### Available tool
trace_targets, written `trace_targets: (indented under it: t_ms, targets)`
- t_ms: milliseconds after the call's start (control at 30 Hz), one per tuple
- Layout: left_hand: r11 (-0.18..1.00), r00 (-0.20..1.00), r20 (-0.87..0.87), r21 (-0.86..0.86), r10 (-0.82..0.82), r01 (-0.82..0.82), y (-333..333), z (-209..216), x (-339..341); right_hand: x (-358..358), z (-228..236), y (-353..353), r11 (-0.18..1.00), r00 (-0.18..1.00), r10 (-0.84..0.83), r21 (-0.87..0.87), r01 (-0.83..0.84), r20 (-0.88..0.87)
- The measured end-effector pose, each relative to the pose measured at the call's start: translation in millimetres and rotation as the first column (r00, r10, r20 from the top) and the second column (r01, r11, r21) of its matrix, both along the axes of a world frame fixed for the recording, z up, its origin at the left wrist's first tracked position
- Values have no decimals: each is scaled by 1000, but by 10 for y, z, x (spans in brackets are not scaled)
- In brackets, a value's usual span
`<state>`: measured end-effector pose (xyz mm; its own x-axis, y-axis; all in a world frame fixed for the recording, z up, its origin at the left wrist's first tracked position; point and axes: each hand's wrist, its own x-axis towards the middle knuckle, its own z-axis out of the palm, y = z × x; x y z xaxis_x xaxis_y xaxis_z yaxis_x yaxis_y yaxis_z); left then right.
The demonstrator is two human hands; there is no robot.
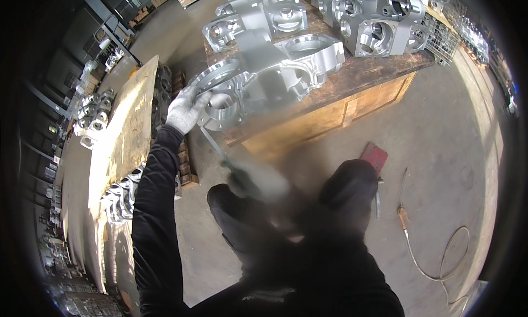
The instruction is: The person deburrs and smooths a large metallic engine block using a handheld deburring tool and a red abrasive block. They rotate the part to access different edges and surfaces, then place the finished piece on a wooden pallet with other similar parts.
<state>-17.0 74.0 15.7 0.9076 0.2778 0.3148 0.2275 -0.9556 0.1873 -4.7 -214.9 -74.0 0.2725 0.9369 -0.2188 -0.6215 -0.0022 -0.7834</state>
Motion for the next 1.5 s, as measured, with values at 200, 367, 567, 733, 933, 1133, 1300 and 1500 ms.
trace_targets:
  t_ms: [200,367,567,733,933,1133,1300,1500]
  targets:
    - [992,987,154,113,44,-62,-30,-163,40,341,101,-1998,899,862,-301,-180,399,407]
    - [962,930,348,271,-116,19,217,-451,-13,901,-1217,-3079,241,360,-715,-272,932,600]
    - [991,979,194,-130,54,-28,409,-478,-48,377,-3413,-3708,-138,723,-218,-754,642,656]
    - [995,993,103,-93,53,-43,642,-398,-74,-374,-4141,-3669,-9,742,7,-742,671,671]
    - [949,980,137,-299,147,-101,1023,-485,-245,-193,-4145,-3751,-88,708,134,-703,706,694]
    - [979,972,119,-52,201,-196,1055,-356,-396,504,-4457,-3930,-251,697,195,-651,716,690]
    - [990,984,125,34,130,-135,1199,-352,-523,818,-4908,-3802,38,606,468,-700,713,643]
    - [964,975,222,-262,10,49,1057,-565,-565,879,-5219,-3567,-17,784,422,-860,509,456]
